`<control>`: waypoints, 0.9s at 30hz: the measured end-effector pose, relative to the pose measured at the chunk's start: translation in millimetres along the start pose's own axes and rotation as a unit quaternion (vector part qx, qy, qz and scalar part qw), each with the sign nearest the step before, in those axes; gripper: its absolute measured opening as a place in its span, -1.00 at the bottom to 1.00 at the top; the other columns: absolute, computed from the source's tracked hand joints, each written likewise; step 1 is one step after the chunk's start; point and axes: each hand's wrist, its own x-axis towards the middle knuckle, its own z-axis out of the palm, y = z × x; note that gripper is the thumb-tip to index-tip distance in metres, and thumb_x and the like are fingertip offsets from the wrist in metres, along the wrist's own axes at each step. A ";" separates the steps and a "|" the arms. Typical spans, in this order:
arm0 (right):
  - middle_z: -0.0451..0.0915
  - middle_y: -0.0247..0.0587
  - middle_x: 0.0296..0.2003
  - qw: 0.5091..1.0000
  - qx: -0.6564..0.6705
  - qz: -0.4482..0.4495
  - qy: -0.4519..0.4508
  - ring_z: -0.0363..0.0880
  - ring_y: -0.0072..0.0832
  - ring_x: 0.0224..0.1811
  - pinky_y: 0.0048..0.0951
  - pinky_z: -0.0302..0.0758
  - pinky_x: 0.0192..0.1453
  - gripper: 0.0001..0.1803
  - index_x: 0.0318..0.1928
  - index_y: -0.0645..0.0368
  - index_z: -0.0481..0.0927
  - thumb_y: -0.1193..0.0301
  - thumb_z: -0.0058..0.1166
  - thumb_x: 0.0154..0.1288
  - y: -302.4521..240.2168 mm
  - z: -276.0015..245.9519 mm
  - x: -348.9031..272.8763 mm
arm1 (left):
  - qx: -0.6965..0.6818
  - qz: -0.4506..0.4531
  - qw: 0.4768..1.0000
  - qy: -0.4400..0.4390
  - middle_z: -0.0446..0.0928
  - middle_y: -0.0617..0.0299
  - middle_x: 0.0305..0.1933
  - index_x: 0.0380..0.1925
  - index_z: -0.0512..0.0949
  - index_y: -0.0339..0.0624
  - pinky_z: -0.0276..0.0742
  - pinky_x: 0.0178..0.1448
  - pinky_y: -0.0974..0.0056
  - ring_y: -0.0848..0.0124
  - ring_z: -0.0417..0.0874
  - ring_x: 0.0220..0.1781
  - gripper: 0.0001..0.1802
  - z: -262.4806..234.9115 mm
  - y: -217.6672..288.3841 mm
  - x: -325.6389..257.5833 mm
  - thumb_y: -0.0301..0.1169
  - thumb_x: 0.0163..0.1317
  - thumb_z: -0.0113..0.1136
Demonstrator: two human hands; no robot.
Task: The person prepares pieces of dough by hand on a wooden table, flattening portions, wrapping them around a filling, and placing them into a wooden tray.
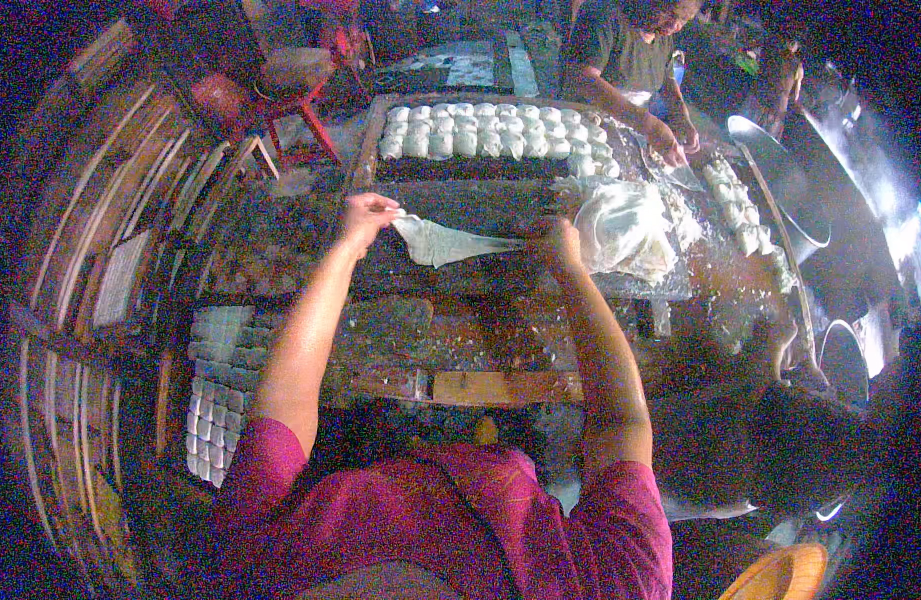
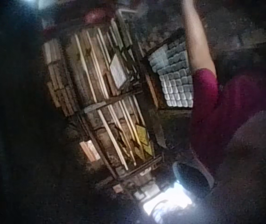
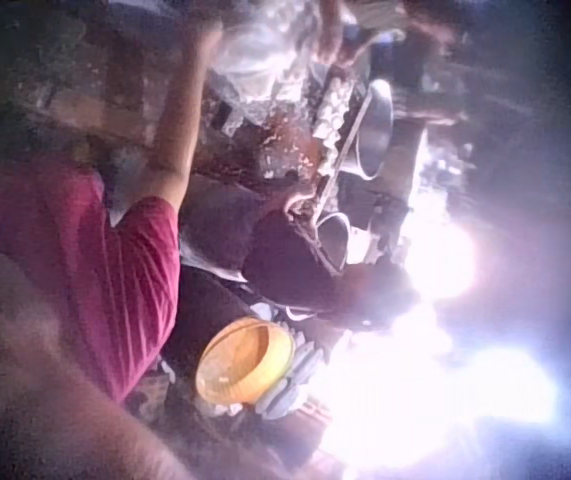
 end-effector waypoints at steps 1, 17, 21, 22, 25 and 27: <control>0.58 -0.14 -0.39 0.990 -0.137 -0.010 0.026 0.54 -0.24 -0.38 -0.29 0.48 -0.29 -0.80 -0.34 0.19 0.56 0.52 0.13 -0.08 -5.1 1.2 -2.5 | -0.016 0.001 1.000 0.004 0.56 0.22 -0.46 -0.40 0.58 -0.25 0.48 -0.32 0.42 0.51 0.54 -0.43 -0.81 -10.1 1.8 -0.3 -0.60 -0.11 0.27; 0.59 -0.12 -0.46 0.924 -0.262 -0.262 -0.094 0.58 -0.18 -0.38 -0.25 0.50 -0.33 -0.90 -0.49 0.02 0.60 0.41 0.04 -0.08 -83.8 83.9 61.4 | -0.184 -0.165 0.966 0.079 0.51 0.06 -0.35 -0.32 0.44 -0.29 0.57 -0.23 0.23 0.21 0.58 -0.38 -0.82 -20.8 -33.8 -11.9 -0.49 0.06 0.13; 0.59 -0.01 -0.40 0.970 -0.159 -0.174 -0.050 0.58 -0.12 -0.35 -0.14 0.51 -0.24 -0.80 -0.42 0.13 0.58 0.28 0.09 -0.04 -104.1 60.8 90.3 | -0.339 -0.213 0.912 0.087 0.47 -0.01 -0.28 -0.19 0.36 -0.33 0.61 -0.17 0.10 0.19 0.57 -0.31 -0.79 -28.1 -36.2 -17.9 -0.53 0.15 0.00; 0.60 -0.03 -0.40 0.966 -0.158 -0.180 -0.099 0.60 -0.19 -0.39 -0.19 0.51 -0.28 -0.83 -0.44 0.12 0.61 0.31 0.07 -0.02 -80.5 66.4 99.9 | -0.326 -0.212 0.918 0.083 0.47 -0.01 -0.28 -0.19 0.36 -0.32 0.60 -0.16 0.10 0.20 0.57 -0.30 -0.79 -17.8 -25.8 -20.0 -0.52 0.16 -0.01; 0.61 -0.08 -0.41 0.913 -0.038 -0.330 -0.237 0.59 -0.24 -0.45 -0.27 0.51 -0.33 -0.84 -0.45 0.11 0.62 0.32 0.10 -0.02 -62.7 82.3 88.0 | -0.274 -0.195 0.939 0.077 0.50 0.00 -0.22 -0.07 0.37 -0.22 0.54 -0.04 0.09 0.18 0.57 -0.21 -0.72 -17.5 -19.4 -26.2 -0.53 0.19 -0.11; 0.60 -0.12 -0.48 0.940 0.019 -0.239 -0.243 0.57 -0.25 -0.49 -0.34 0.48 -0.38 -0.83 -0.46 0.12 0.60 0.33 0.18 -0.10 -54.9 92.3 76.3 | -0.256 -0.156 0.953 0.052 0.51 0.03 -0.22 -0.05 0.40 -0.18 0.54 -0.05 0.13 0.22 0.56 -0.21 -0.70 -16.1 -23.6 -26.0 -0.52 0.19 -0.11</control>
